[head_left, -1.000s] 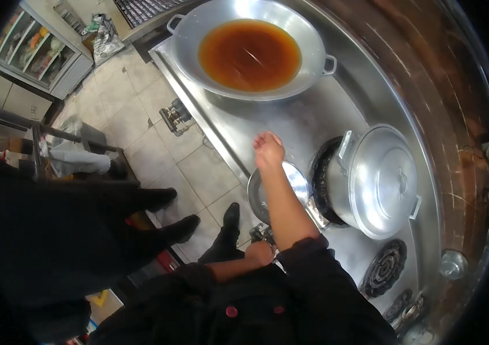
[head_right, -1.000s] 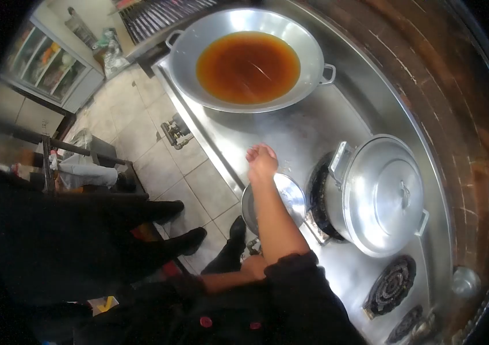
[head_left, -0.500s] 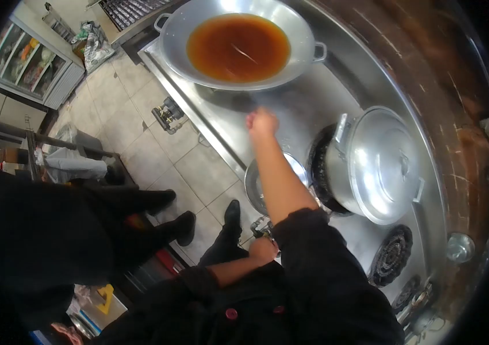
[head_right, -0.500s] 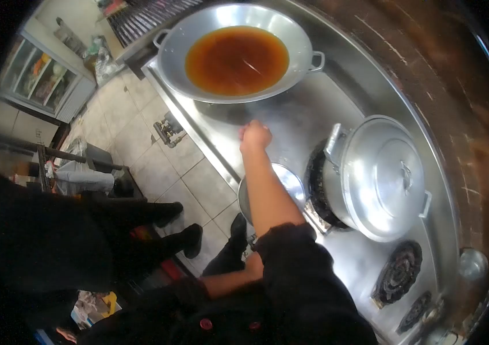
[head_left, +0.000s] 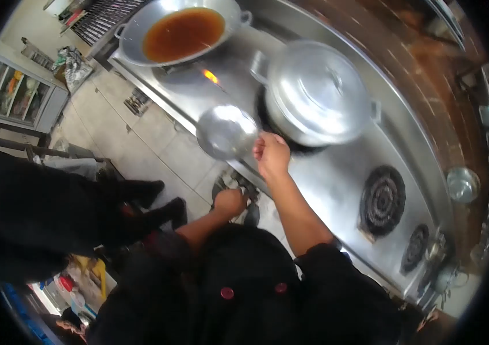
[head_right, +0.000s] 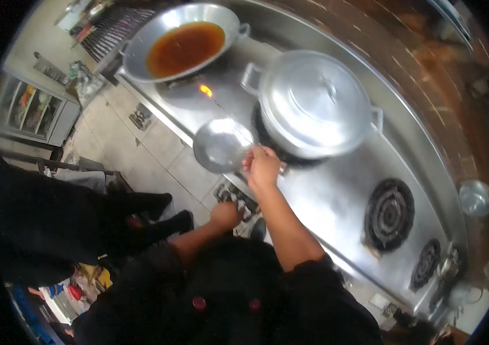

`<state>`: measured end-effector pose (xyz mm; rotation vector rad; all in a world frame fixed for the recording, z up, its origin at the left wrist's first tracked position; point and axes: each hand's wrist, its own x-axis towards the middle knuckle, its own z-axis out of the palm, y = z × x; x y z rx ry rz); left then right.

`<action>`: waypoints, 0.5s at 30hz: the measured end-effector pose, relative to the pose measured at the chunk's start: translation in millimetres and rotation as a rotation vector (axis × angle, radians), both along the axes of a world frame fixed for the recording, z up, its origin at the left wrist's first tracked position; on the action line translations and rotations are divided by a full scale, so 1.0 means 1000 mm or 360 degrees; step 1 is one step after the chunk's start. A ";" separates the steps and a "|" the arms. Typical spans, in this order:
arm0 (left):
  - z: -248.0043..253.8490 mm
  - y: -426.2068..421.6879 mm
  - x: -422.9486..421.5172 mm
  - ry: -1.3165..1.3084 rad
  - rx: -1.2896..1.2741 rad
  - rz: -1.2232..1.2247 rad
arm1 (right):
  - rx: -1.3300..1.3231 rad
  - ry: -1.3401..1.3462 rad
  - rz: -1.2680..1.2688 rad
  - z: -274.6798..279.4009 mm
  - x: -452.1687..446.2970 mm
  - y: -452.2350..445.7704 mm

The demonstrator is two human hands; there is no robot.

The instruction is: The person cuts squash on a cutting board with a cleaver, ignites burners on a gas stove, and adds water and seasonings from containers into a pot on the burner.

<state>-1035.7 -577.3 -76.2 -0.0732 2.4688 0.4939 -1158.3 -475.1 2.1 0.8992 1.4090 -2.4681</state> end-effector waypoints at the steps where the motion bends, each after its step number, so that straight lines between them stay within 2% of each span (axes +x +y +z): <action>1: -0.016 0.007 0.013 -0.0022 0.0003 -0.0022 | -0.0032 0.0054 0.0057 0.000 0.024 0.024; 3: -0.058 0.011 0.015 0.0146 0.0026 -0.0148 | -0.0021 0.0052 0.0056 0.009 0.062 0.063; 4: -0.051 0.016 0.011 0.0166 0.0030 -0.0173 | 0.0023 -0.0028 -0.0004 0.013 0.082 0.082; 6: -0.031 0.024 0.008 0.0064 -0.0016 0.0203 | 0.0160 -0.0100 -0.0044 0.017 0.118 0.117; 7: -0.055 0.023 0.009 0.0100 -0.0020 0.0246 | 0.0161 -0.0092 -0.0067 0.015 0.133 0.133; 10: -0.064 0.021 0.004 -0.0004 -0.0016 0.0146 | 0.0186 -0.0144 -0.0189 -0.005 0.165 0.165; 12: -0.049 0.027 0.007 0.0026 -0.0096 0.0111 | 0.0190 -0.0249 -0.0332 -0.018 0.172 0.178; 14: -0.037 0.026 0.018 0.0311 -0.0166 -0.0104 | 0.0144 -0.0211 -0.0387 -0.030 0.173 0.187; 15: -0.043 0.020 0.022 0.0308 -0.0186 -0.0138 | 0.0131 -0.0203 -0.0437 -0.033 0.168 0.188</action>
